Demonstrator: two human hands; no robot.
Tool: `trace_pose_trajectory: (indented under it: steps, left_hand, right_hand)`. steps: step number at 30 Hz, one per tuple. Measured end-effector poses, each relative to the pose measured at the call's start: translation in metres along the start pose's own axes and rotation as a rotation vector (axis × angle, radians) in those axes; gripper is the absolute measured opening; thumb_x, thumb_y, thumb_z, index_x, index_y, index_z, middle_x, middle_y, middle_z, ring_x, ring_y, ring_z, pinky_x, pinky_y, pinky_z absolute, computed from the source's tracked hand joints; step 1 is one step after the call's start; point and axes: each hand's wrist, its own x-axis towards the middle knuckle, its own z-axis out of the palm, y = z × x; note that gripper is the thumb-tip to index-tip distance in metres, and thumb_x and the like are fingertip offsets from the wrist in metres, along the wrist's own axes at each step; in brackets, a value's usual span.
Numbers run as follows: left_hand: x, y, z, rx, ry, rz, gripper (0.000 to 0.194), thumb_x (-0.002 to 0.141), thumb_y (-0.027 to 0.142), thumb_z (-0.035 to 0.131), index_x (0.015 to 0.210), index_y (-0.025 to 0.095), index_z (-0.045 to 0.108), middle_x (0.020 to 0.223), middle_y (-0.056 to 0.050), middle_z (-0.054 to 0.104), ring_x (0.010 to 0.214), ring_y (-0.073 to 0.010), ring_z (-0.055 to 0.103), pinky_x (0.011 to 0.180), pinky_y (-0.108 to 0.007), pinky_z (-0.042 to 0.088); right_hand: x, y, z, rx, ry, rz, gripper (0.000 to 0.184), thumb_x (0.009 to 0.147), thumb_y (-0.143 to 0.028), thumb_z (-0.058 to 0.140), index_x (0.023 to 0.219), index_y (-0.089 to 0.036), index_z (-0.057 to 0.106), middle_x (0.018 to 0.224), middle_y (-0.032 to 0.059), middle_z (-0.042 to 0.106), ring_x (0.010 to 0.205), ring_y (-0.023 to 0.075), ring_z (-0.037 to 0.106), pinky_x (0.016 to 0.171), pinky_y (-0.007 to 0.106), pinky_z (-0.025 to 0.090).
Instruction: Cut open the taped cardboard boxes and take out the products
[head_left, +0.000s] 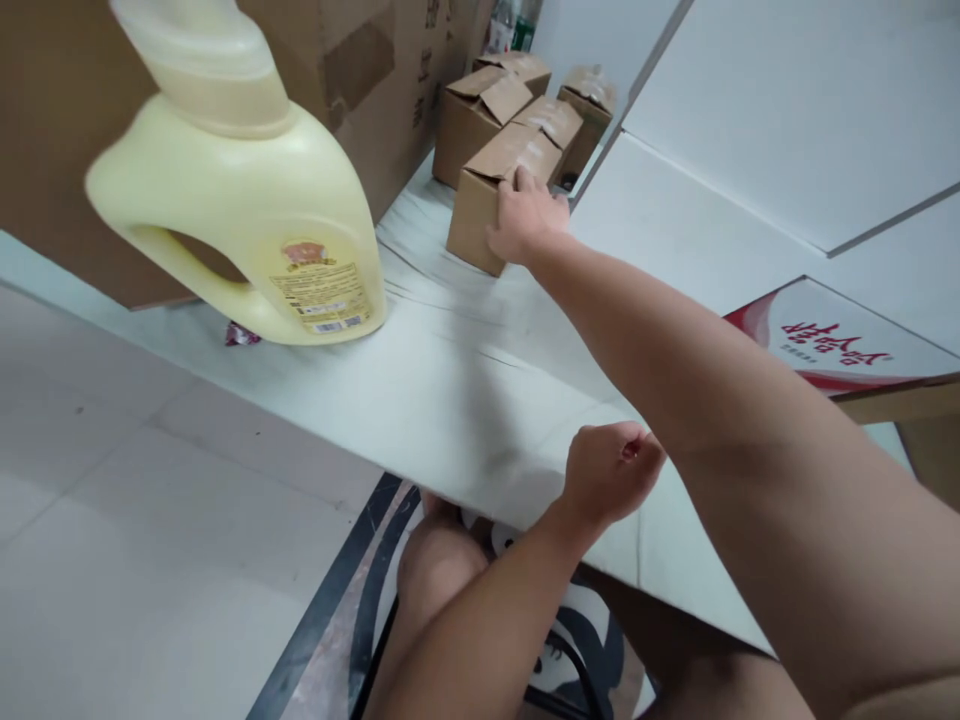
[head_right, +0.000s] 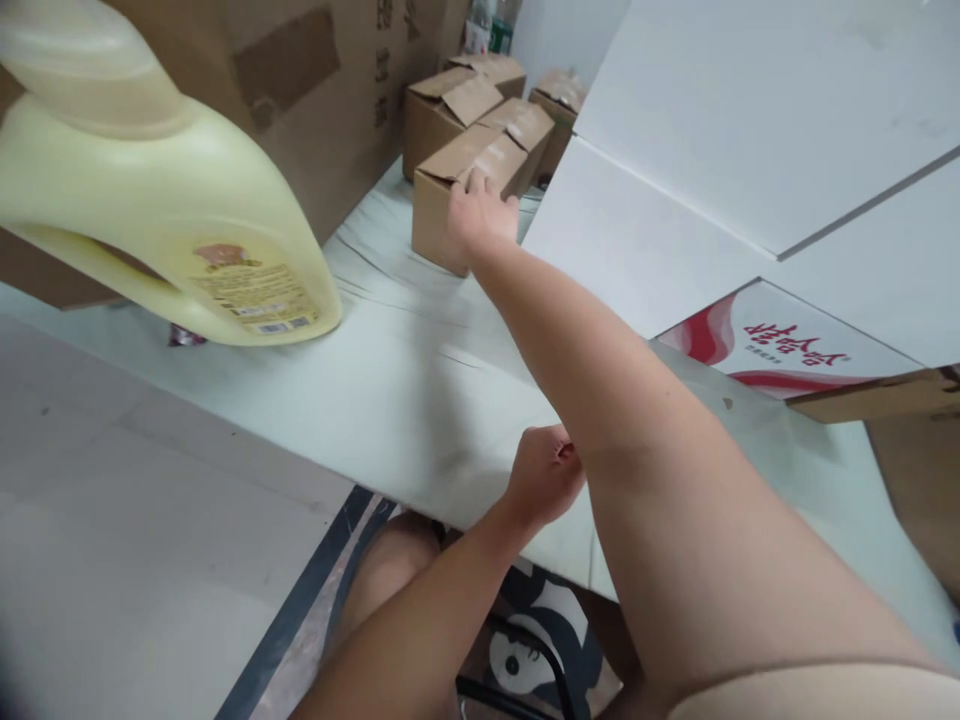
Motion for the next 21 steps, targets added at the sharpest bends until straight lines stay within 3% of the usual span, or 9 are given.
trace_pose_trajectory:
  steps: [3, 5, 9, 12, 14, 15, 17, 19, 21]
  left_hand:
    - [-0.001, 0.002, -0.004, -0.034, 0.062, 0.045, 0.044, 0.087, 0.041, 0.050, 0.054, 0.020, 0.030, 0.051, 0.005, 0.028, 0.053, -0.0095, 0.027, 0.054, -0.028, 0.023]
    - [0.000, 0.004, -0.010, -0.023, 0.153, 0.094, 0.042, 0.088, 0.041, 0.049, 0.056, 0.021, 0.031, 0.051, 0.005, 0.029, 0.054, -0.0101, 0.029, 0.055, -0.028, 0.025]
    - [0.005, 0.009, -0.030, 0.051, 0.471, 0.230, 0.033, 0.092, 0.041, 0.045, 0.065, 0.022, 0.040, 0.056, 0.004, 0.035, 0.056, -0.0122, 0.035, 0.057, -0.029, 0.030]
    - [0.012, 0.006, -0.046, 0.040, 0.803, 0.405, 0.025, 0.094, 0.044, 0.049, 0.081, 0.022, 0.050, 0.074, 0.000, 0.050, 0.069, -0.0148, 0.047, 0.067, -0.029, 0.041]
    - [0.019, 0.000, -0.050, 0.065, 0.881, 0.531, 0.028, 0.093, 0.049, 0.053, 0.097, 0.021, 0.056, 0.095, -0.005, 0.058, 0.090, -0.0184, 0.055, 0.085, -0.033, 0.047]
    - [0.021, -0.003, -0.049, 0.093, 0.819, 0.576, 0.033, 0.094, 0.053, 0.054, 0.104, 0.021, 0.057, 0.105, -0.008, 0.061, 0.101, -0.0205, 0.057, 0.093, -0.035, 0.047]
    - [0.026, -0.011, -0.040, 0.147, 0.522, 0.609, 0.044, 0.094, 0.059, 0.052, 0.118, 0.023, 0.059, 0.120, -0.010, 0.064, 0.115, -0.0237, 0.058, 0.103, -0.039, 0.045]
    - [0.028, -0.018, -0.025, 0.167, 0.191, 0.591, 0.050, 0.094, 0.064, 0.051, 0.124, 0.025, 0.059, 0.127, -0.010, 0.065, 0.120, -0.0256, 0.060, 0.105, -0.040, 0.046]
    - [0.029, -0.023, -0.010, 0.148, -0.014, 0.561, 0.055, 0.091, 0.068, 0.056, 0.127, 0.027, 0.059, 0.130, -0.009, 0.064, 0.122, -0.0275, 0.061, 0.104, -0.040, 0.047]
  right_hand:
    - [-0.015, 0.018, 0.001, 0.006, 0.018, -0.005, 0.053, 0.092, -0.031, 0.051, 0.141, -0.010, 0.050, 0.163, 0.0209, 0.033, 0.141, 0.0392, 0.044, 0.117, 0.063, 0.034]
    - [-0.040, 0.042, 0.002, 0.067, 0.030, -0.069, 0.057, 0.089, -0.028, 0.052, 0.144, -0.013, 0.048, 0.168, 0.0170, 0.028, 0.144, 0.0384, 0.043, 0.119, 0.062, 0.033]
    - [-0.138, 0.108, 0.008, 0.338, 0.086, -0.150, 0.054, 0.093, -0.040, 0.048, 0.144, -0.025, 0.052, 0.166, 0.0064, 0.036, 0.154, 0.0302, 0.033, 0.126, 0.050, 0.031]
    - [-0.235, 0.156, 0.018, 0.531, 0.196, 0.134, 0.053, 0.096, -0.052, 0.038, 0.140, -0.033, 0.057, 0.164, 0.0015, 0.039, 0.155, 0.0295, 0.033, 0.124, 0.047, 0.036]
    - [-0.297, 0.178, 0.030, 0.641, 0.359, 0.473, 0.061, 0.096, -0.048, 0.020, 0.144, -0.034, 0.053, 0.166, -0.0006, 0.035, 0.155, 0.0286, 0.035, 0.119, 0.048, 0.043]
    - [-0.324, 0.185, 0.038, 0.688, 0.398, 0.648, 0.066, 0.094, -0.043, 0.012, 0.151, -0.035, 0.046, 0.167, -0.0016, 0.033, 0.154, 0.0269, 0.035, 0.118, 0.049, 0.044]
    - [-0.365, 0.192, 0.055, 0.774, 0.404, 0.899, 0.073, 0.091, -0.034, 0.005, 0.160, -0.035, 0.028, 0.167, -0.0010, 0.033, 0.154, 0.0249, 0.037, 0.118, 0.051, 0.044]
    - [-0.389, 0.192, 0.074, 0.863, 0.396, 0.935, 0.075, 0.090, -0.032, 0.002, 0.164, -0.031, 0.016, 0.166, 0.0032, 0.035, 0.153, 0.0253, 0.037, 0.119, 0.053, 0.042]
    - [-0.399, 0.190, 0.091, 0.926, 0.449, 0.813, 0.074, 0.092, -0.036, 0.002, 0.164, -0.026, 0.012, 0.166, 0.0081, 0.034, 0.154, 0.0268, 0.036, 0.118, 0.052, 0.042]
